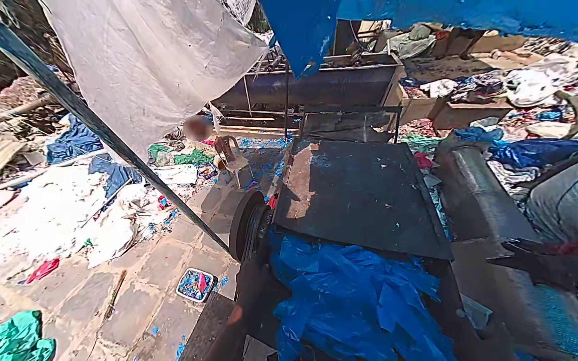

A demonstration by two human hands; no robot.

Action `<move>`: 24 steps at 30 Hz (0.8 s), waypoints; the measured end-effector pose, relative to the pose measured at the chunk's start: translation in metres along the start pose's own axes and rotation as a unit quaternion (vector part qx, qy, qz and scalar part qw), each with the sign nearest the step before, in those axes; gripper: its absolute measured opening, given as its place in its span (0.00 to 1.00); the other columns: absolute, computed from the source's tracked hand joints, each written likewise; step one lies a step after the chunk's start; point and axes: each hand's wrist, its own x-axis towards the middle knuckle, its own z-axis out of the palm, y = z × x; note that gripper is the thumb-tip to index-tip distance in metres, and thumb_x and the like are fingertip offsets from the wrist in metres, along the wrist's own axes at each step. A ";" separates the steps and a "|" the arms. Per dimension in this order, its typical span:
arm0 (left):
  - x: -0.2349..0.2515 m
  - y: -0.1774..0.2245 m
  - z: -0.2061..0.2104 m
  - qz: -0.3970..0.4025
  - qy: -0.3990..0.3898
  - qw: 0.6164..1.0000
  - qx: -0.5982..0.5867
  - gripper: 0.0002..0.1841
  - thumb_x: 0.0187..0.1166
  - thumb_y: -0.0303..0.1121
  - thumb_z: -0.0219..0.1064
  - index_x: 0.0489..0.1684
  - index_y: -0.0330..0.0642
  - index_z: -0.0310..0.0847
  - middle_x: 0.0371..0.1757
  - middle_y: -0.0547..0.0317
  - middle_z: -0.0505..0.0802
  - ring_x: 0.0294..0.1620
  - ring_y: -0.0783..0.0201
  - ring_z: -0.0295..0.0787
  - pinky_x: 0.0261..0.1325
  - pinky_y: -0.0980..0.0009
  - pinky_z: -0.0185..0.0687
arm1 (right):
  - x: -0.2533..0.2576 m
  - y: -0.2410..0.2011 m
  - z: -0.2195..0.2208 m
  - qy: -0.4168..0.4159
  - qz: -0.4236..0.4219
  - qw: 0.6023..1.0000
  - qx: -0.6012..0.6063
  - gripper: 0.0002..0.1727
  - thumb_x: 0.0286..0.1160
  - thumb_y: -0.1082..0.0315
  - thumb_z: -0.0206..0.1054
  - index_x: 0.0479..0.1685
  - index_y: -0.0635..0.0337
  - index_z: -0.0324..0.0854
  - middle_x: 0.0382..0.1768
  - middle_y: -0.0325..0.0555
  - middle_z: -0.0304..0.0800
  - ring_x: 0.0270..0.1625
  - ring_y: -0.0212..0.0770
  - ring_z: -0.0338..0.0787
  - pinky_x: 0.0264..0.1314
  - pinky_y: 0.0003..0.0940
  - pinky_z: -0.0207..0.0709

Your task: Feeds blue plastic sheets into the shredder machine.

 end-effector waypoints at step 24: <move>0.004 -0.007 0.008 0.026 0.016 1.000 0.007 0.32 0.82 0.51 0.63 0.83 0.45 0.69 0.66 0.46 0.90 0.67 0.46 0.89 0.68 0.43 0.82 | -0.010 -0.011 -0.004 0.004 0.012 1.000 0.013 0.49 0.81 0.47 0.65 0.95 0.63 0.46 0.72 0.71 0.77 0.64 0.61 0.84 0.65 0.62 0.77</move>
